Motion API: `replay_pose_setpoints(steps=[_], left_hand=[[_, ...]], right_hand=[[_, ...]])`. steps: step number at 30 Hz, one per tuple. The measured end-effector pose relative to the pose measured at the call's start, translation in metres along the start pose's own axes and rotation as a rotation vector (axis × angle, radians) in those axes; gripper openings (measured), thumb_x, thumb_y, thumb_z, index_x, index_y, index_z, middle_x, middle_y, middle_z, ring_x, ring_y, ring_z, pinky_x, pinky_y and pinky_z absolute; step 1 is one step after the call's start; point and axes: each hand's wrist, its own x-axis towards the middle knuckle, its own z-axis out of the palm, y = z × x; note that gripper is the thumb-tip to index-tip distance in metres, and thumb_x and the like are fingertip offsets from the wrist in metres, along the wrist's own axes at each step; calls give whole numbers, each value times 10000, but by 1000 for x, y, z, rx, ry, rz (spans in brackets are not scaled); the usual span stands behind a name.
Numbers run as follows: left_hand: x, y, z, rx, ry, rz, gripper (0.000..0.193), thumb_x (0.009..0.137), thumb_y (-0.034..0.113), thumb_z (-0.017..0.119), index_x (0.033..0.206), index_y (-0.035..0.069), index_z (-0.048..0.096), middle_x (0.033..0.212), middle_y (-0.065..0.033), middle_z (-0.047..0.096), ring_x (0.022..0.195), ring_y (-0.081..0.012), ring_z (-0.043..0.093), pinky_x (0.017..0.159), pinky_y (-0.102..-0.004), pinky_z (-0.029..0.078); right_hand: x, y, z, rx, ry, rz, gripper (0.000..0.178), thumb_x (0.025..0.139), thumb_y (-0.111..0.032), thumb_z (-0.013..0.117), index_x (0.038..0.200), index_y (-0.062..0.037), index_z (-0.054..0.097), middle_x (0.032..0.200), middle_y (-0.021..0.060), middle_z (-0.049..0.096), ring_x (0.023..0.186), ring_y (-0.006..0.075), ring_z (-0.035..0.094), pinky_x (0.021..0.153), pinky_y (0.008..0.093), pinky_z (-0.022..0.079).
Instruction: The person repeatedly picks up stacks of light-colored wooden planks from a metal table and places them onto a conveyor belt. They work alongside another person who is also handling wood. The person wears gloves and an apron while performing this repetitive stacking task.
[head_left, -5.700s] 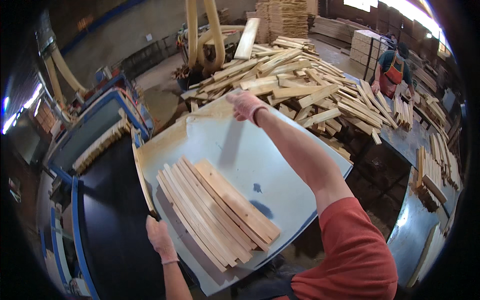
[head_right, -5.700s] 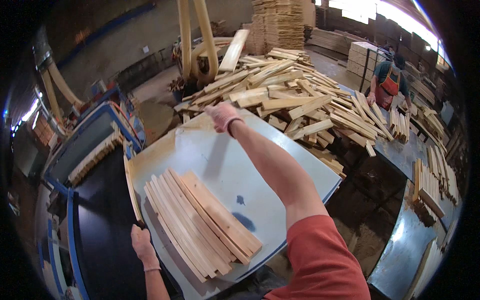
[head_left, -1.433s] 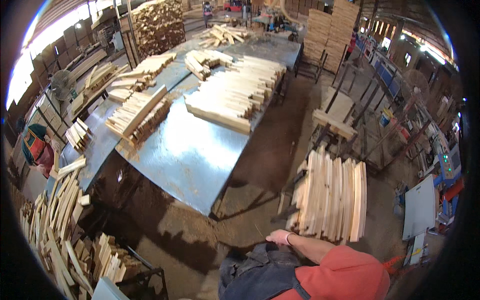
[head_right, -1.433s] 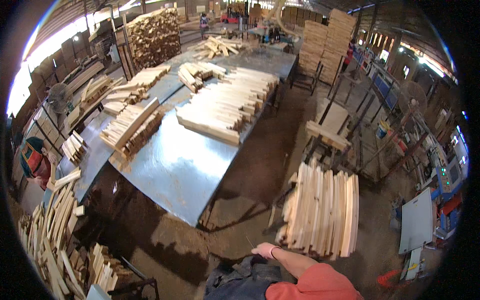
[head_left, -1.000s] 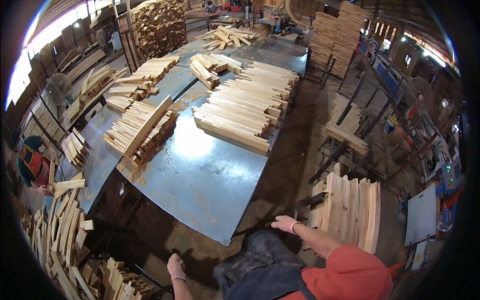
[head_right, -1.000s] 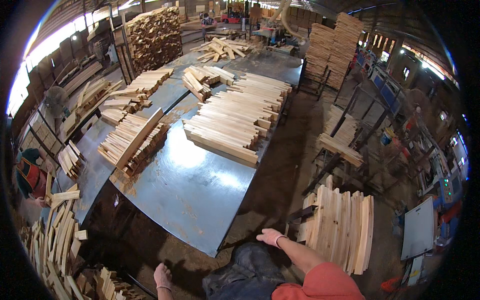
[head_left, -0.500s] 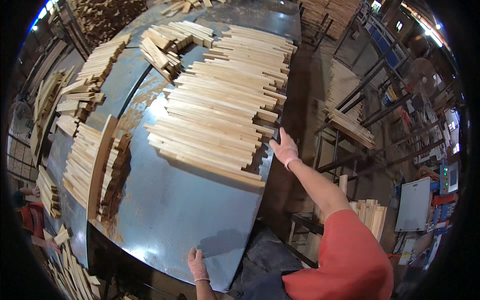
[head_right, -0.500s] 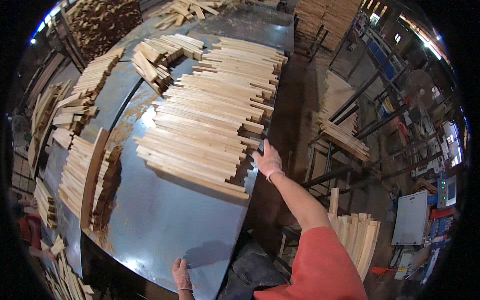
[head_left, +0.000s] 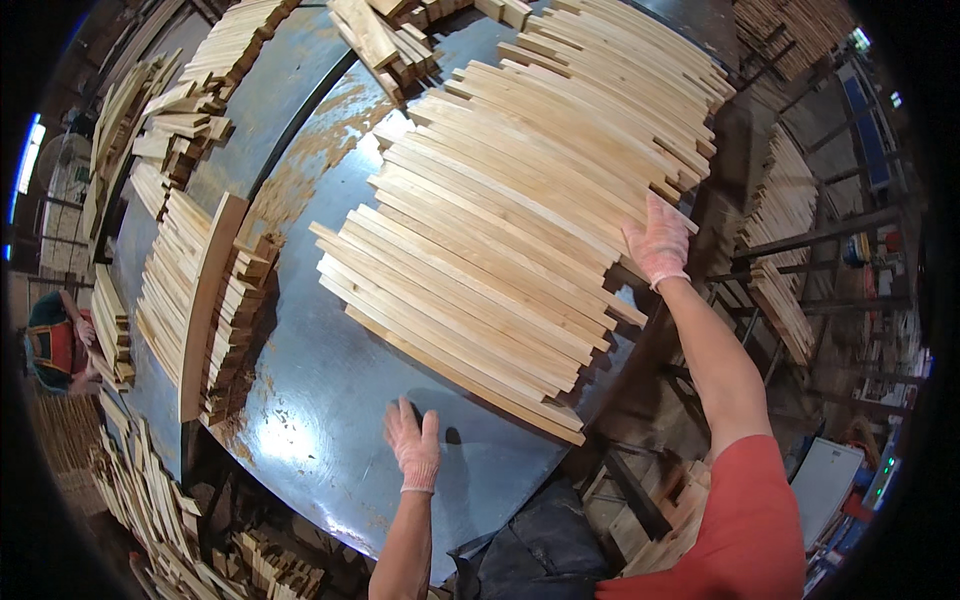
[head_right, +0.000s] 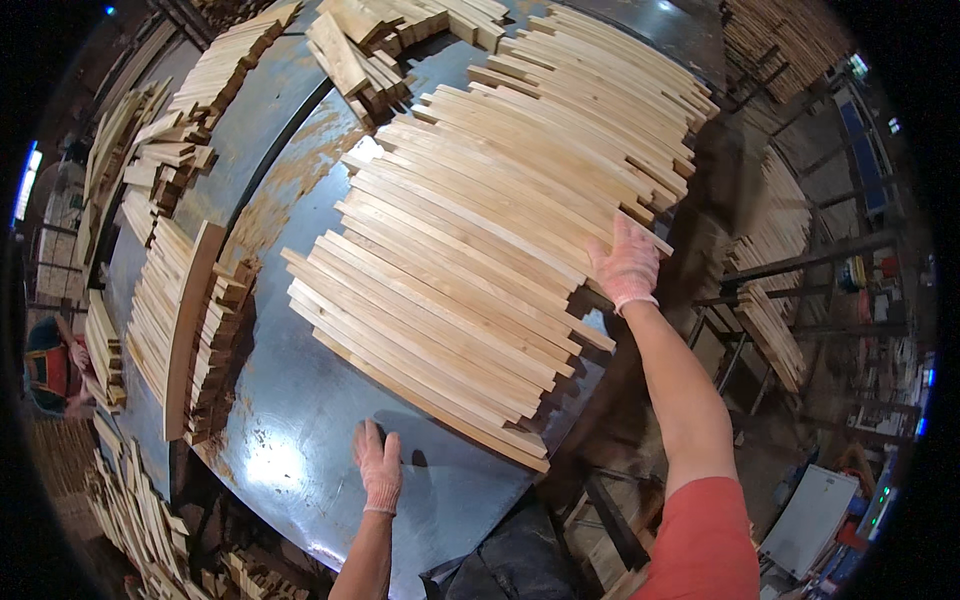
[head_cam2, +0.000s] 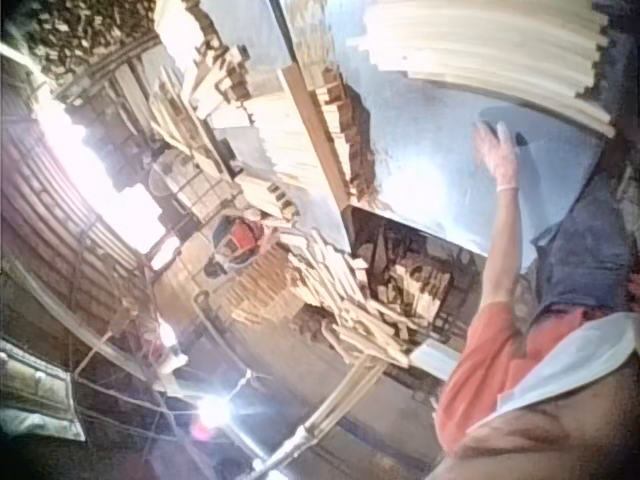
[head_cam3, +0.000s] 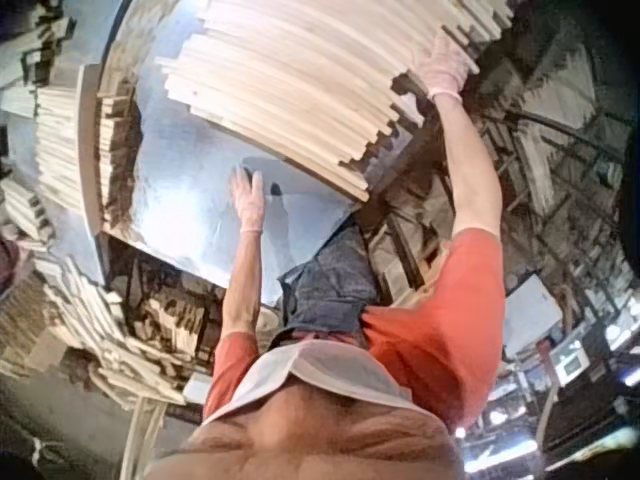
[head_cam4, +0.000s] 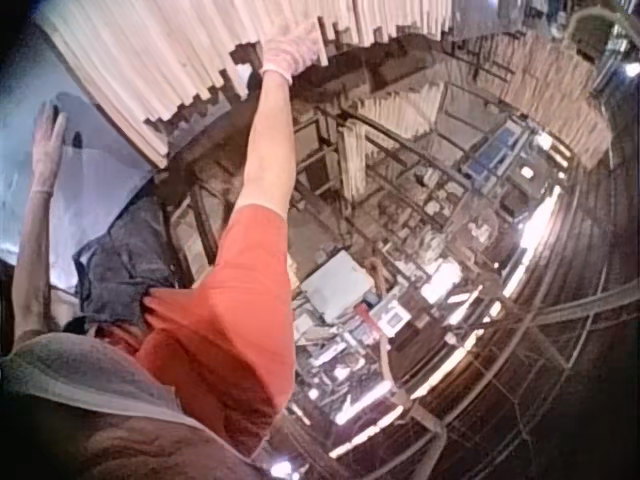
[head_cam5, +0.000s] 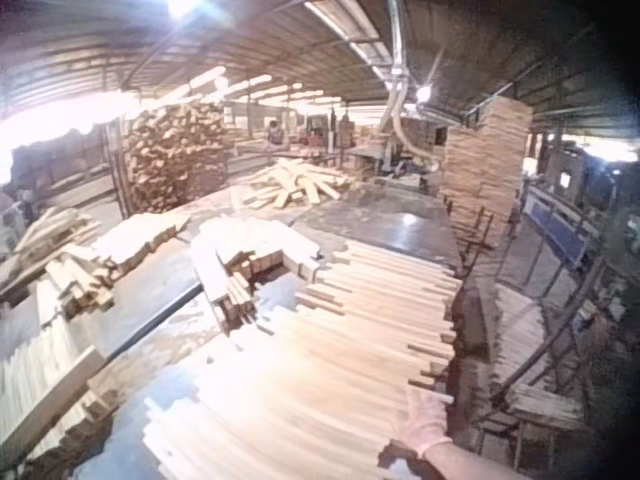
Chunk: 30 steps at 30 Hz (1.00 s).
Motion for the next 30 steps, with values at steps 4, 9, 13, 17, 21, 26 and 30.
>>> replay_pose_setpoints(steps=[4, 9, 13, 17, 21, 26, 30], left_hand=[[30, 32, 13, 39, 7, -25, 766, 1092, 525, 513, 1690, 71, 361, 1759, -286, 253, 1625, -497, 202, 1315, -633, 111], [56, 29, 21, -66, 66, -52, 749, 1110, 517, 438, 1704, 73, 331, 1758, -252, 283, 1629, -467, 207, 1327, -610, 61], [56, 8, 2, -285, 109, -134, 731, 1113, 486, 374, 1670, 12, 378, 1764, -270, 264, 1637, -468, 186, 1338, -593, 43], [57, -55, -34, -162, 63, -62, 707, 1127, 482, 326, 1643, 10, 429, 1774, -279, 231, 1634, -486, 182, 1338, -590, 58], [74, -67, -60, -97, 92, -52, 696, 1121, 465, 337, 1648, 17, 412, 1760, -302, 240, 1631, -509, 167, 1326, -626, 53], [89, -54, -42, -312, 166, -132, 791, 1094, 420, 553, 1711, 19, 262, 1765, -288, 249, 1656, -453, 147, 1352, -523, 31], [77, -14, -54, -1423, 68, -288, 882, 1050, 320, 683, 1744, 83, 193, 1671, -149, 419, 1534, -284, 408, 1299, -448, 299]], right_hand=[[5, -4, -16, 35, -81, 69, 791, 982, -584, 677, 1575, -81, 533, 1487, 218, 633, 1380, 406, 579, 1178, 498, 445], [-7, 8, -36, 219, -221, 21, 678, 988, -566, 668, 1424, -46, 669, 1333, 259, 714, 1261, 438, 654, 1090, 504, 513], [-96, 3, -42, 352, -436, -112, 657, 1000, -541, 672, 1382, -6, 674, 1278, 271, 726, 1223, 438, 681, 1058, 481, 532], [-129, 6, -26, 476, -563, -256, 583, 1007, -462, 683, 1382, -16, 670, 1203, 246, 745, 1135, 412, 714, 1008, 454, 556], [-61, -32, 22, 642, -305, -353, 498, 1025, -292, 708, 1411, 18, 652, 1301, 254, 707, 1197, 417, 687, 1060, 459, 543], [-19, -119, 83, 1300, -436, -117, 639, 1121, -329, 632, 1616, 39, 462, 1557, 139, 588, 1429, 238, 547, 1212, 347, 419], [-23, -138, 62, 1707, -720, 140, 693, 1085, -388, 673, 1580, 61, 487, 1487, 168, 625, 1371, 253, 601, 1161, 378, 488]])
